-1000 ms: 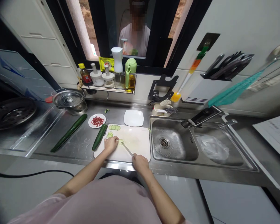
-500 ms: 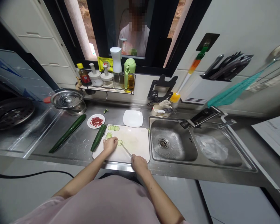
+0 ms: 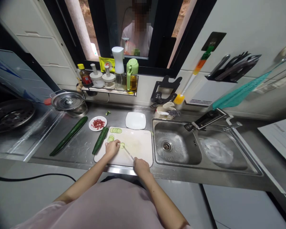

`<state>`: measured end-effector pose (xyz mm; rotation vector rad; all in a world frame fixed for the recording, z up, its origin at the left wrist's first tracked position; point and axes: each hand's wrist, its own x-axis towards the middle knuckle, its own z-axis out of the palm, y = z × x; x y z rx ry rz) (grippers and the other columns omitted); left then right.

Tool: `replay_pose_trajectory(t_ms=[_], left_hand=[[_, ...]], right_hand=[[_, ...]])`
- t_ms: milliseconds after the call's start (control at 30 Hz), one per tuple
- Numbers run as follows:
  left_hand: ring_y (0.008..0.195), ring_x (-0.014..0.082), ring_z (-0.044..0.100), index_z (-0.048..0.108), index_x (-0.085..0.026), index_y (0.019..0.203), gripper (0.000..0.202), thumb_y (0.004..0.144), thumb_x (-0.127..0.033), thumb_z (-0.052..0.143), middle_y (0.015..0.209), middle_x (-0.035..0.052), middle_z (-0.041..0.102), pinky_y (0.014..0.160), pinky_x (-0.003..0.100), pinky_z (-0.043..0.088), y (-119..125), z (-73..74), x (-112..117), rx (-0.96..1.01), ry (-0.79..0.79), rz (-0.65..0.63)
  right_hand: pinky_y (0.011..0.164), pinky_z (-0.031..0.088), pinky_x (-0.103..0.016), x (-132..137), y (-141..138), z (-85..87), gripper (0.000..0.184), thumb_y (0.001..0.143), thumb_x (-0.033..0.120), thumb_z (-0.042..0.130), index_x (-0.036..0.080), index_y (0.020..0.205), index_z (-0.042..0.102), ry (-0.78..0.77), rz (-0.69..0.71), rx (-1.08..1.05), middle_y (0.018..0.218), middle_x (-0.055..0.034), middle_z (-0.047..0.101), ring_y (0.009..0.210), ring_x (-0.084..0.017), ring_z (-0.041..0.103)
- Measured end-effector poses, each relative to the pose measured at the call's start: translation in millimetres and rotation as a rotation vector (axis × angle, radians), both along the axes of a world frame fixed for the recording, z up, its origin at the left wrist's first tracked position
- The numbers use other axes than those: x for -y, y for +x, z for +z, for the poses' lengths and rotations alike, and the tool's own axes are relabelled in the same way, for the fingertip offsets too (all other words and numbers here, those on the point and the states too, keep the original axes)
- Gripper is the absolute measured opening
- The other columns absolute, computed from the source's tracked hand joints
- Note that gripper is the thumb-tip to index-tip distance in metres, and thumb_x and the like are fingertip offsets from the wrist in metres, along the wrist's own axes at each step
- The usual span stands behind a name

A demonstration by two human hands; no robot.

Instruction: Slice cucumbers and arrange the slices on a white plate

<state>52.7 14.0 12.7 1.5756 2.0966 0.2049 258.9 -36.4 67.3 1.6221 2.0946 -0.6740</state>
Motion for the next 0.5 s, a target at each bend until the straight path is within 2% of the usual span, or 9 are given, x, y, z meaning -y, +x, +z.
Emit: replay_pose_trajectory(t_ms=[500], left_hand=[[0.098,0.0228,0.060,0.067,-0.027,0.102,0.026,0.085,-0.023,0.048,0.095,0.0059,0.071,0.089,0.038,0.027,-0.5,-2.9,-0.4,0.001,0.020,-0.013]], right_hand=[[0.076,0.044,-0.031,-9.6,-10.8,-1.8,0.032,0.093,0.021,0.032,0.017,0.112,0.058,0.013,0.031,-0.014,0.100,-0.0139,0.069,0.096,-0.023,0.065]])
